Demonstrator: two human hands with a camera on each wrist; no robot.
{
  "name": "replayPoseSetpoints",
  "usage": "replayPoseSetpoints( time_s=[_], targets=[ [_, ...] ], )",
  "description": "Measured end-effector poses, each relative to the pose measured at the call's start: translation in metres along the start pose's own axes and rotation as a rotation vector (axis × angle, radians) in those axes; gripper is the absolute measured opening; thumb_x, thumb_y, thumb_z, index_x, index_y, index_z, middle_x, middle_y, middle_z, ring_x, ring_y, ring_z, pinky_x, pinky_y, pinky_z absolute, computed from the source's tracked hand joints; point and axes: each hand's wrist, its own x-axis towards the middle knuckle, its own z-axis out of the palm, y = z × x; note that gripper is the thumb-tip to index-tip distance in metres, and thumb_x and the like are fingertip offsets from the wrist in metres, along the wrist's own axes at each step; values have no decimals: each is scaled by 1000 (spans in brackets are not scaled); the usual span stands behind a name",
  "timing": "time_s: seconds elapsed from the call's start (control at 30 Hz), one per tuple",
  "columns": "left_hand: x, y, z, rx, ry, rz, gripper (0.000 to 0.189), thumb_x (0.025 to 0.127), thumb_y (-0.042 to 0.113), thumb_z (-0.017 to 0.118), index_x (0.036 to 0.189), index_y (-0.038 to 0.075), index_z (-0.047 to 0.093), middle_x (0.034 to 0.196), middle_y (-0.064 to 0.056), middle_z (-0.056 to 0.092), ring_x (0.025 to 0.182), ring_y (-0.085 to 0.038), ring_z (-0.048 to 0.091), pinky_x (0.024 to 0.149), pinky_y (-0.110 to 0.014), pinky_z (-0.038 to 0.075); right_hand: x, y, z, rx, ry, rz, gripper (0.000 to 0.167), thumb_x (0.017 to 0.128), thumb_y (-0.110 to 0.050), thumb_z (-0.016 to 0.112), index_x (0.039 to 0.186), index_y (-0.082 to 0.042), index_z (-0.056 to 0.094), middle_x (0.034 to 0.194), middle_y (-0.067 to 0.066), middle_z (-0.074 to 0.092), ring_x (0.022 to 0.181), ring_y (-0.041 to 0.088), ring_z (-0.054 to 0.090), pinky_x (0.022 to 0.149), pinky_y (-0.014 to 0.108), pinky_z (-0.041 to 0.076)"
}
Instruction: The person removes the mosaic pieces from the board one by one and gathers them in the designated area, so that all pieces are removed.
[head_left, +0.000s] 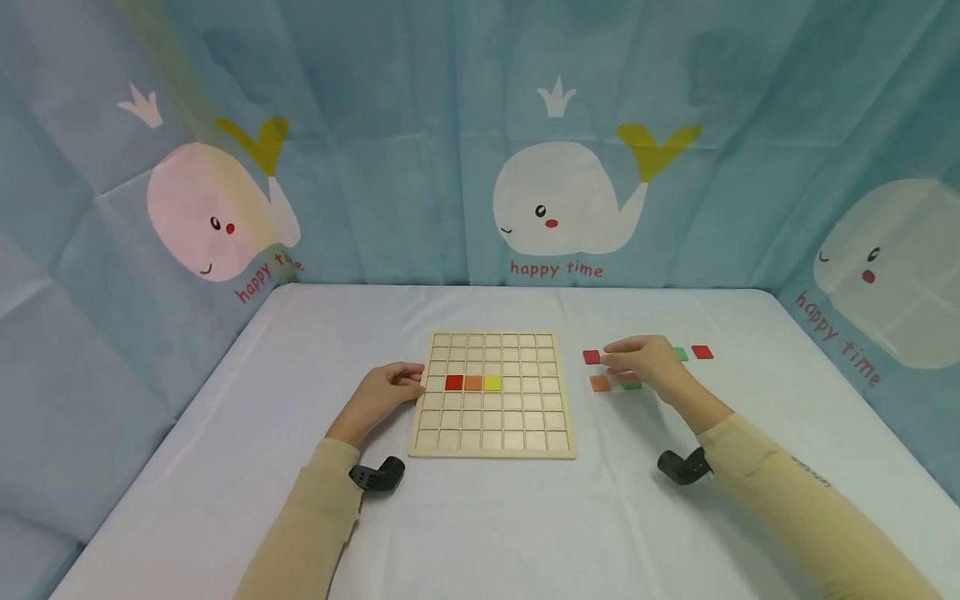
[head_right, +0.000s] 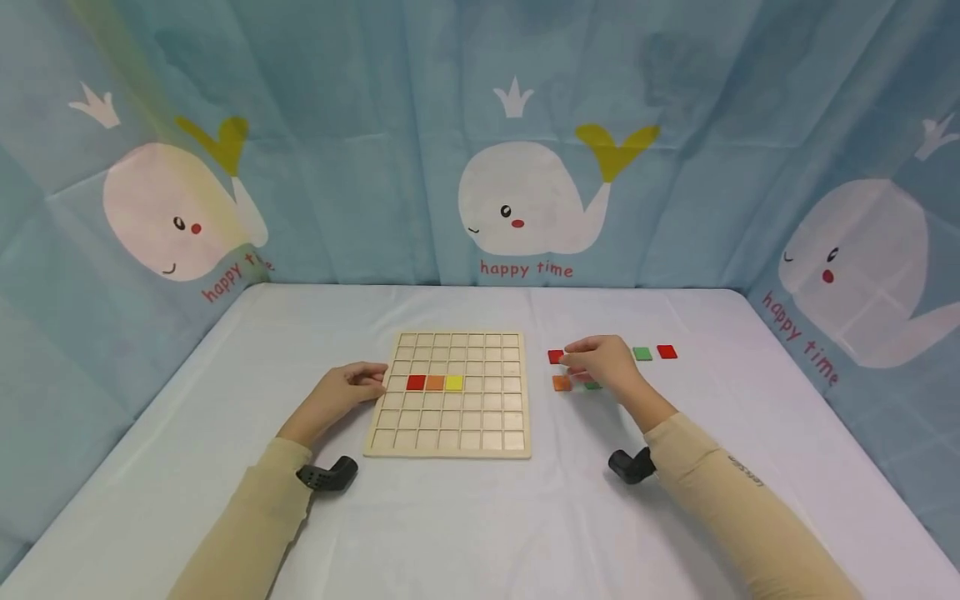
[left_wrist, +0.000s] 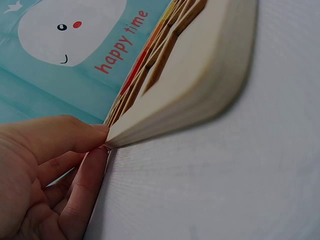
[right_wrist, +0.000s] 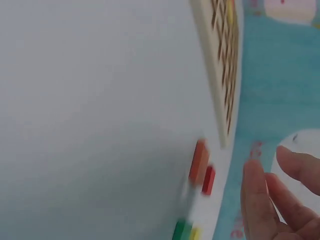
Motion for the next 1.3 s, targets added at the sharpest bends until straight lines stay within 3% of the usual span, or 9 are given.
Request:
replayPoseSetpoints(
  time_s=[0.23, 0.63, 0.87, 1.17, 1.3],
  targets=[
    [0, 0, -1, 12, 2, 5, 47, 90, 19, 70, 134, 8, 61, 116, -7, 67, 104, -19, 60, 93, -34, 46, 5, -19, 35, 52, -63, 28, 39, 93, -24, 70, 122, 1, 67, 111, 16, 74, 79, 9, 71, 79, 28, 58],
    [-3, -1, 1, 6, 4, -4, 45, 89, 17, 71, 132, 7, 62, 113, -7, 67, 99, -17, 59, 89, -30, 46, 7, -36, 80, 153, -162, -4, 28, 91, -12, 72, 113, 5, 69, 102, 16, 74, 77, 15, 74, 76, 29, 59],
    [-2, 2, -1, -8, 5, 14, 45, 89, 17, 71, 133, 8, 62, 114, -8, 67, 101, -18, 61, 91, -32, 46, 12, -43, 92, 155, -178, -14, 26, 89, -13, 73, 110, 2, 71, 89, 9, 76, 72, 12, 72, 72, 27, 59],
    [-1, 3, -2, -25, -4, 22, 44, 90, 16, 71, 133, 7, 61, 115, -9, 67, 101, -18, 61, 91, -33, 47, 15, -45, 105, 165, -206, 31, 25, 87, -12, 76, 108, 2, 71, 87, 8, 75, 67, 12, 71, 70, 27, 59],
    [-2, 2, -2, -22, -5, 21, 44, 91, 16, 71, 132, 6, 62, 114, -9, 67, 100, -16, 61, 91, -33, 47, 13, -46, 109, 150, -224, 9, 24, 86, -10, 76, 107, 2, 72, 87, 7, 75, 65, 11, 70, 69, 27, 59]
  ],
)
